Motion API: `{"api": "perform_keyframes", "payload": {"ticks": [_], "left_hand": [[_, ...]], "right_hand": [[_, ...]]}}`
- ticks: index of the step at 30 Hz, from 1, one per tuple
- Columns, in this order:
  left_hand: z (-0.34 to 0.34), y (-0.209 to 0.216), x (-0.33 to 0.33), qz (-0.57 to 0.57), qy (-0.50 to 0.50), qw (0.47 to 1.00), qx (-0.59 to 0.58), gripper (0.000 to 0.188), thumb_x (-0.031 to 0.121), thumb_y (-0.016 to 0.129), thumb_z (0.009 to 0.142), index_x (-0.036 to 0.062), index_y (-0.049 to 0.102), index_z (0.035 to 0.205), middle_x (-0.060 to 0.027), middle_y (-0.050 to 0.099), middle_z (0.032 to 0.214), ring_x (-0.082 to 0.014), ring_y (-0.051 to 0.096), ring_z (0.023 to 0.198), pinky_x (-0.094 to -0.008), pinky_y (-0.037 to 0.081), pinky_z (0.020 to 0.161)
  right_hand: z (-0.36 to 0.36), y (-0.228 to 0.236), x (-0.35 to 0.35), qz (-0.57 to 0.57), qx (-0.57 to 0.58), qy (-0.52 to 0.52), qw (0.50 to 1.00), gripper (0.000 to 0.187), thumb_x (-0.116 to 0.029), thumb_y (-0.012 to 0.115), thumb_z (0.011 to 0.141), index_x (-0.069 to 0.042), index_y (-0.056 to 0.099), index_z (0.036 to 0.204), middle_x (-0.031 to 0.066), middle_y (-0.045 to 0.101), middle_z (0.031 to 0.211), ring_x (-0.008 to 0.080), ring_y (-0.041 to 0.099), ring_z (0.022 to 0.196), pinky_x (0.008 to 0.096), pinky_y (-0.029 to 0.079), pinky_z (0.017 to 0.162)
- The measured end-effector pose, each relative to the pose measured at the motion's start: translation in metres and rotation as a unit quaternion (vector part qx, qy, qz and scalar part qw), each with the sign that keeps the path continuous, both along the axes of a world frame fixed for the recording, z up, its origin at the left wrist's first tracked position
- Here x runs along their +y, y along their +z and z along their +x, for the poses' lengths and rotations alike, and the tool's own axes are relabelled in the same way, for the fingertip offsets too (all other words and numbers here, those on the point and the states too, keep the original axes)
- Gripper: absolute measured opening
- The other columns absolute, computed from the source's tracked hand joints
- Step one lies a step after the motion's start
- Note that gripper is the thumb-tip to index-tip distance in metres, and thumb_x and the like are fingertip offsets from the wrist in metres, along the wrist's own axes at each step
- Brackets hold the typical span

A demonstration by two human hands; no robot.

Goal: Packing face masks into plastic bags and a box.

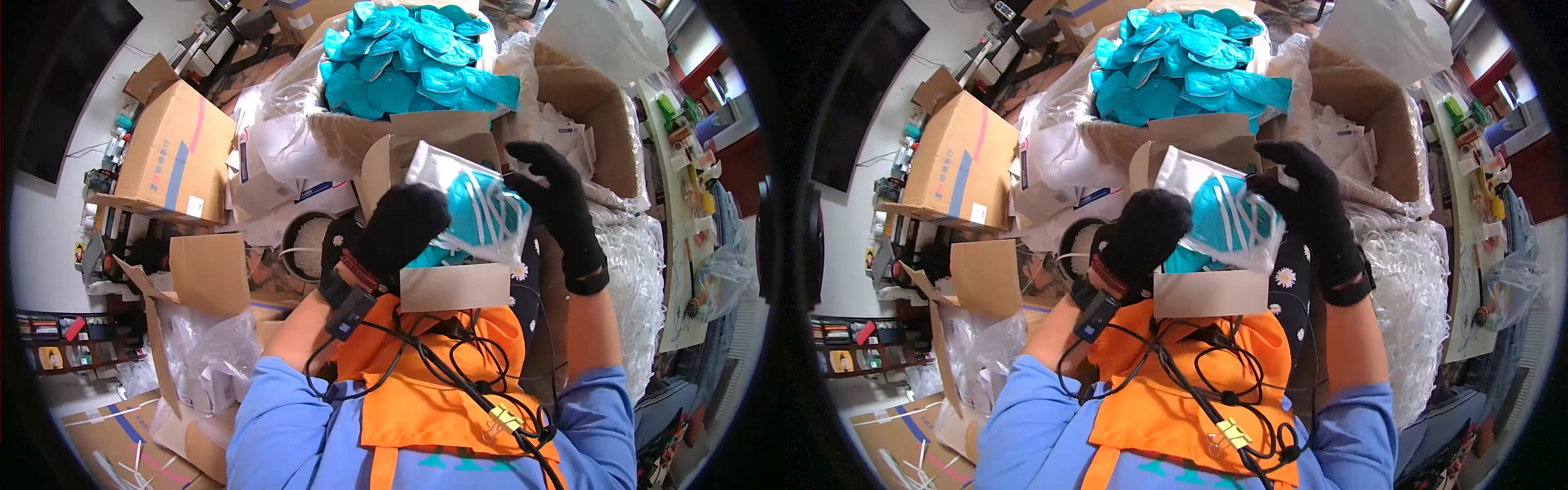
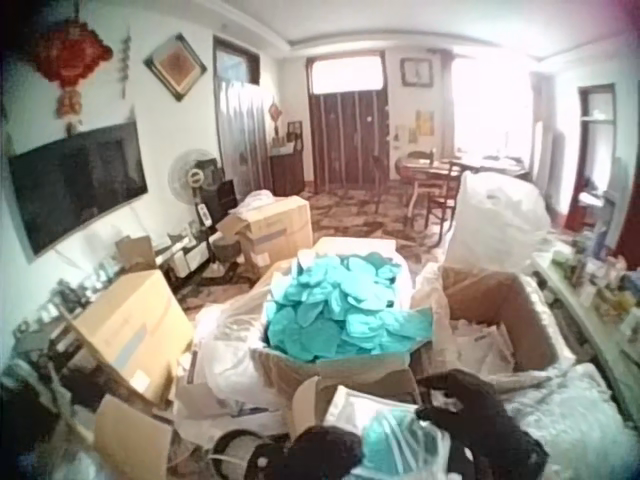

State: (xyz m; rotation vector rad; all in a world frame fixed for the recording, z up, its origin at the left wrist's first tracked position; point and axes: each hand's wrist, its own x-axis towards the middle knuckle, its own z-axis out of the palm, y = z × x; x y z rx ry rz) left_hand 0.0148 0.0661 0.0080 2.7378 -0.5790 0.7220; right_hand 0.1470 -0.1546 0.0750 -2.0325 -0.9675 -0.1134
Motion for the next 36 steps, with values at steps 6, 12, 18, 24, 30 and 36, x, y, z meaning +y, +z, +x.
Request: {"api": "perform_keyframes", "payload": {"ticks": [6,12,18,24,30,36], "left_hand": [[-0.015,0.012,-0.013,-0.013,-0.05,0.995,0.082,0.025,0.006,0.062,0.067,0.0099,0.059,0.092,-0.01,0.061,0.101,-0.03,0.059,0.097,-0.043,0.047,0.083],[-0.016,0.015,-0.002,-0.453,0.045,0.885,0.098,0.035,0.01,0.062,0.086,0.0016,0.054,0.119,-0.0135,0.06,0.112,-0.0265,0.058,0.108,-0.035,0.046,0.091],[0.009,-0.026,-0.023,-0.379,0.013,0.913,0.149,0.024,0.027,0.061,0.09,0.0041,0.066,0.091,-0.0193,0.066,0.084,-0.0366,0.063,0.075,-0.0395,0.049,0.066],[0.009,-0.031,-0.036,-0.36,0.028,0.931,0.051,0.019,0.021,0.058,0.09,0.0036,0.064,0.086,-0.0192,0.064,0.081,-0.0369,0.063,0.075,-0.041,0.049,0.064],[0.022,-0.059,-0.043,-0.239,0.064,0.968,0.045,0.017,0.02,0.058,0.083,0.0054,0.066,0.081,-0.0151,0.067,0.081,-0.0342,0.065,0.074,-0.0415,0.051,0.064],[0.039,-0.078,-0.02,0.076,0.152,0.941,0.293,0.026,0.027,0.055,0.084,0.0098,0.072,0.094,-0.0125,0.069,0.091,-0.0296,0.067,0.085,-0.0417,0.053,0.072]], "right_hand": [[-0.011,-0.031,0.016,-0.083,0.306,0.086,0.945,0.035,-0.026,0.072,0.082,0.002,0.069,0.103,0.0128,0.07,0.085,0.0181,0.067,0.075,0.0326,0.052,0.07],[-0.032,-0.021,0.008,-0.155,0.253,0.057,0.953,0.026,-0.018,0.069,0.084,0.002,0.069,0.101,0.0157,0.07,0.081,0.017,0.066,0.073,0.0317,0.051,0.069],[-0.046,-0.033,0.017,-0.131,0.217,0.132,0.958,0.016,-0.01,0.068,0.086,0.001,0.068,0.097,0.0081,0.071,0.084,0.0082,0.062,0.077,0.0276,0.05,0.071],[-0.069,-0.029,0.022,-0.074,0.001,0.074,0.994,0.009,-0.011,0.065,0.083,-0.004,0.07,0.085,0.0111,0.067,0.074,0.0192,0.064,0.07,0.0328,0.05,0.065],[-0.093,-0.008,0.023,-0.147,-0.24,0.111,0.953,0.005,-0.014,0.063,0.076,-0.012,0.061,0.072,0.0047,0.053,0.061,0.0269,0.056,0.06,0.0397,0.042,0.057],[-0.118,0.046,0.015,-0.165,-0.282,0.074,0.942,0.008,-0.014,0.065,0.078,-0.011,0.058,0.078,0.0043,0.051,0.067,0.0248,0.056,0.064,0.0393,0.041,0.06]]}}
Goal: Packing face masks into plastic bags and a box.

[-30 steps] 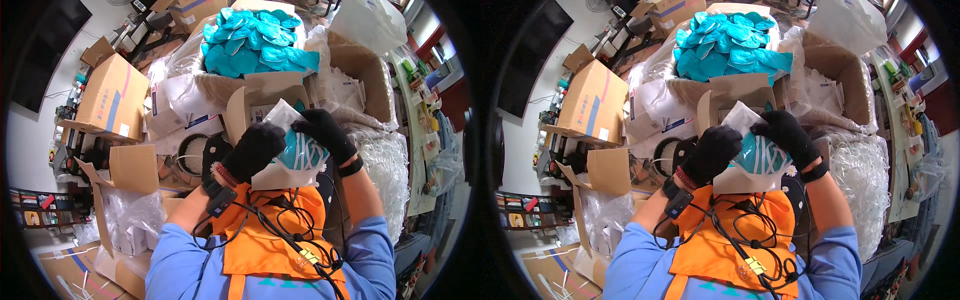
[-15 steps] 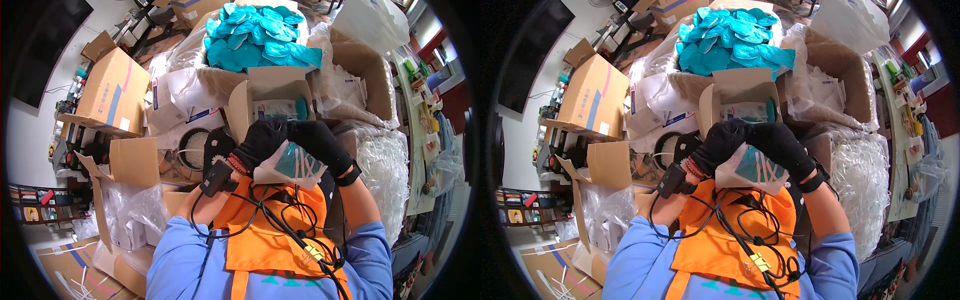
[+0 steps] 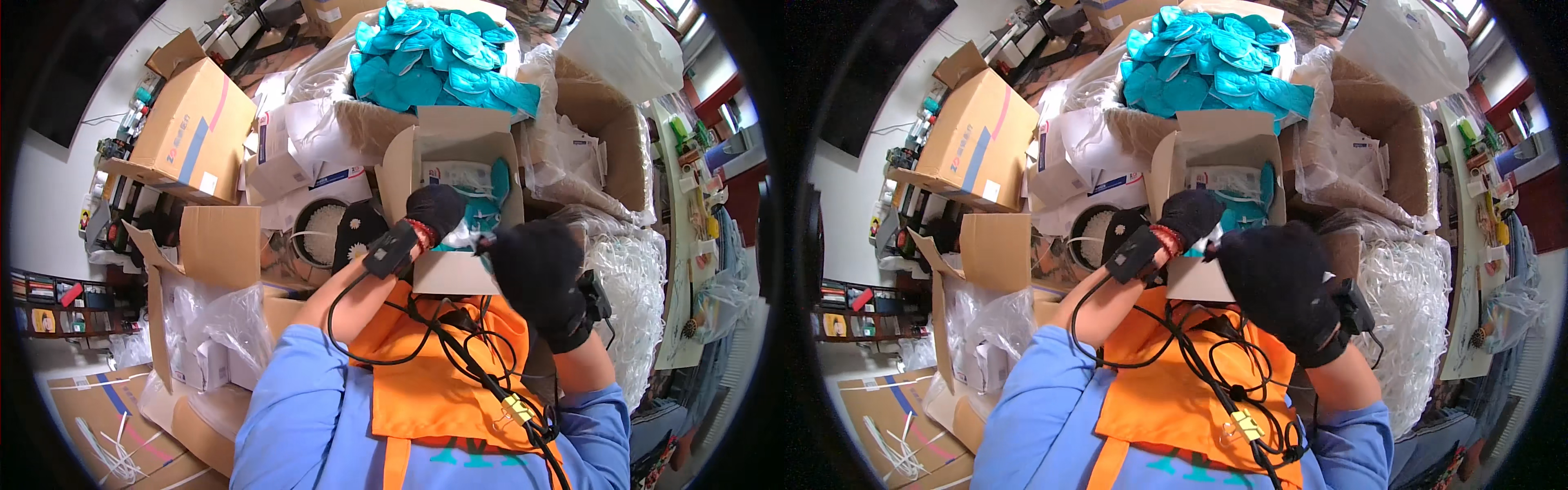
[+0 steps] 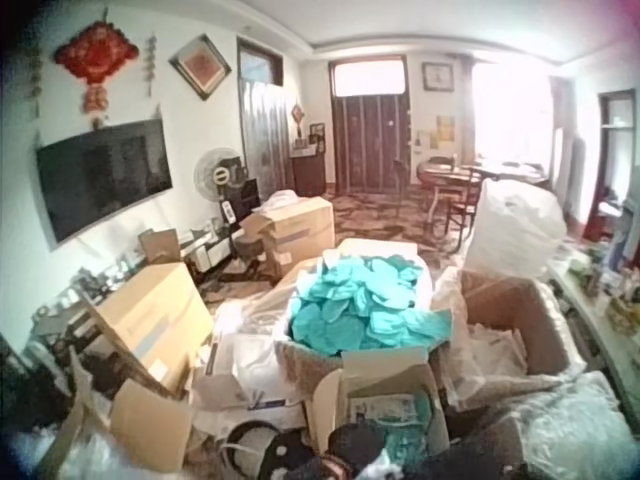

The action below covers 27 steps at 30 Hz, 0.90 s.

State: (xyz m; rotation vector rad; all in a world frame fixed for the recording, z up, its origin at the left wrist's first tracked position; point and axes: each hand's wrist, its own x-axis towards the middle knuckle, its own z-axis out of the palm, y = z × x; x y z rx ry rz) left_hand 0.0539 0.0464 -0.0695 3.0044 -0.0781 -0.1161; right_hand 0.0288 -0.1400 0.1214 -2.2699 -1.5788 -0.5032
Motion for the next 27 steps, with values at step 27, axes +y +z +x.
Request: {"api": "perform_keyframes", "payload": {"ticks": [27], "left_hand": [[-0.029,0.062,-0.016,-0.45,0.011,0.887,-0.101,0.025,0.023,0.066,0.085,0.0028,0.068,0.101,-0.018,0.068,0.093,-0.0282,0.065,0.083,-0.0352,0.051,0.076]], "right_hand": [[0.071,-0.051,-0.009,0.188,0.166,-0.148,0.957,0.043,-0.013,0.077,0.074,-0.007,0.063,0.114,0.0138,0.065,0.099,0.0284,0.063,0.094,0.0346,0.05,0.082]]}}
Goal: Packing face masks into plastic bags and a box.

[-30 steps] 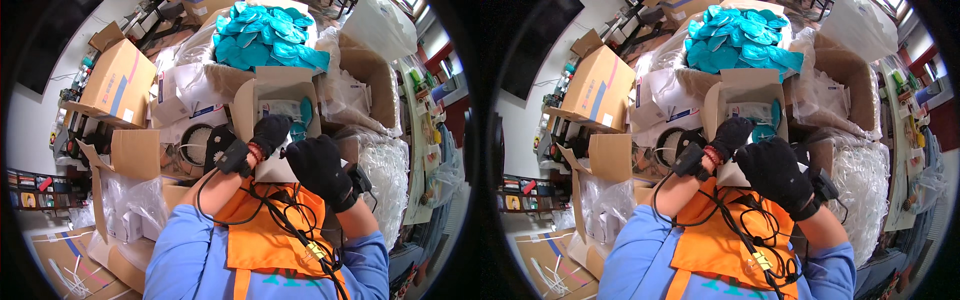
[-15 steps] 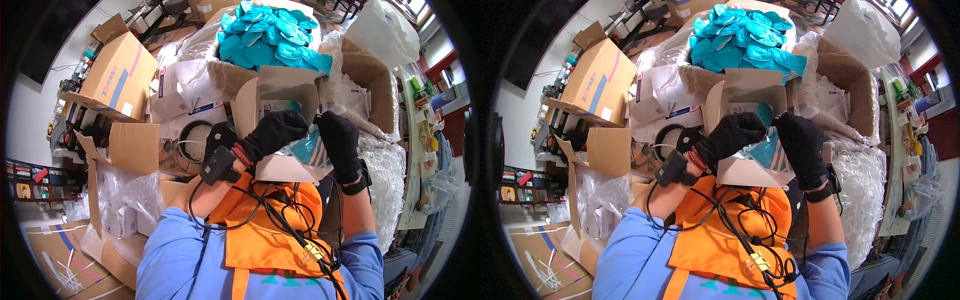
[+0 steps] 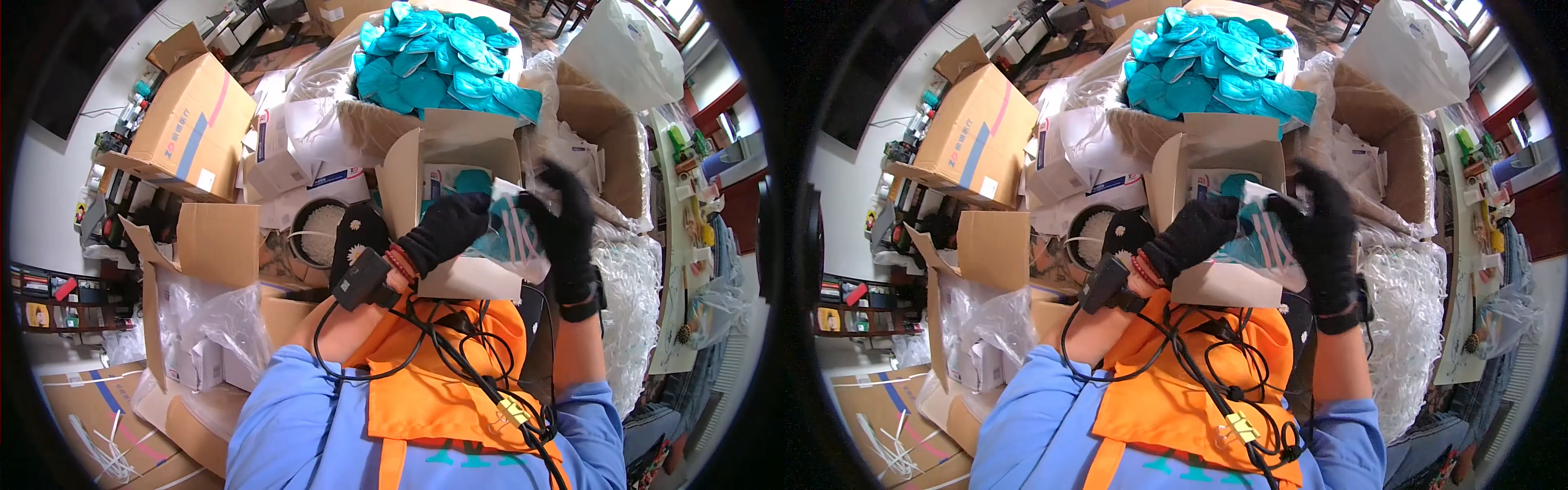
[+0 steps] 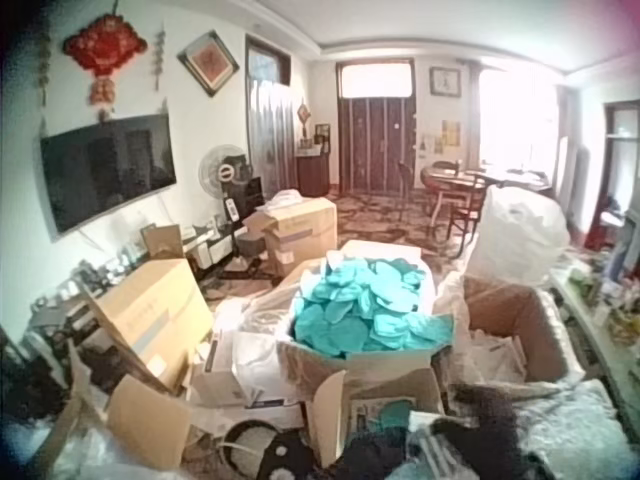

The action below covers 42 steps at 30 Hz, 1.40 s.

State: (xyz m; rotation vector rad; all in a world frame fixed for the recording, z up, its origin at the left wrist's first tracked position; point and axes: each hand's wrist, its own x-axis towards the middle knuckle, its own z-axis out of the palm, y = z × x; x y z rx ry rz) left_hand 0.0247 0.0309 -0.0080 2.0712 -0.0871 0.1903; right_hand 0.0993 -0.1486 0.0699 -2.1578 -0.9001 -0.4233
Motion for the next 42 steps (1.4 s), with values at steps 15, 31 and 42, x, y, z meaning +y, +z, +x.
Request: {"api": "perform_keyframes", "payload": {"ticks": [15,31,42], "left_hand": [[0.035,-0.025,0.04,0.275,0.063,0.951,0.125,0.028,0.023,0.056,0.081,0.0031,0.066,0.099,-0.0223,0.067,0.093,-0.0387,0.065,0.087,-0.0458,0.052,0.077],[0.148,-0.159,0.058,0.351,0.105,0.92,0.137,0.031,0.018,0.047,0.091,0.0055,0.068,0.109,-0.0214,0.064,0.113,-0.033,0.062,0.105,-0.0436,0.049,0.09],[0.139,-0.194,0.069,0.344,-0.021,0.909,0.236,0.037,0.022,0.048,0.092,0.01,0.058,0.126,-0.0168,0.062,0.12,-0.0292,0.06,0.111,-0.0356,0.047,0.095]], "right_hand": [[0.076,-0.054,-0.182,-0.008,0.134,-0.168,0.977,0.023,-0.013,0.061,0.091,-0.003,0.063,0.112,0.0047,0.053,0.068,0.0128,0.048,0.055,0.0268,0.038,0.047],[0.08,-0.067,-0.055,0.262,0.404,-0.063,0.874,0.031,-0.014,0.058,0.092,-0.001,0.058,0.12,0.0046,0.063,0.093,0.0133,0.06,0.085,0.0278,0.051,0.078],[-0.018,-0.042,-0.011,-0.342,0.135,0.093,0.925,0.031,-0.039,0.063,0.085,-0.013,0.07,0.071,0.0093,0.064,0.063,0.028,0.064,0.061,0.0395,0.048,0.061]]}}
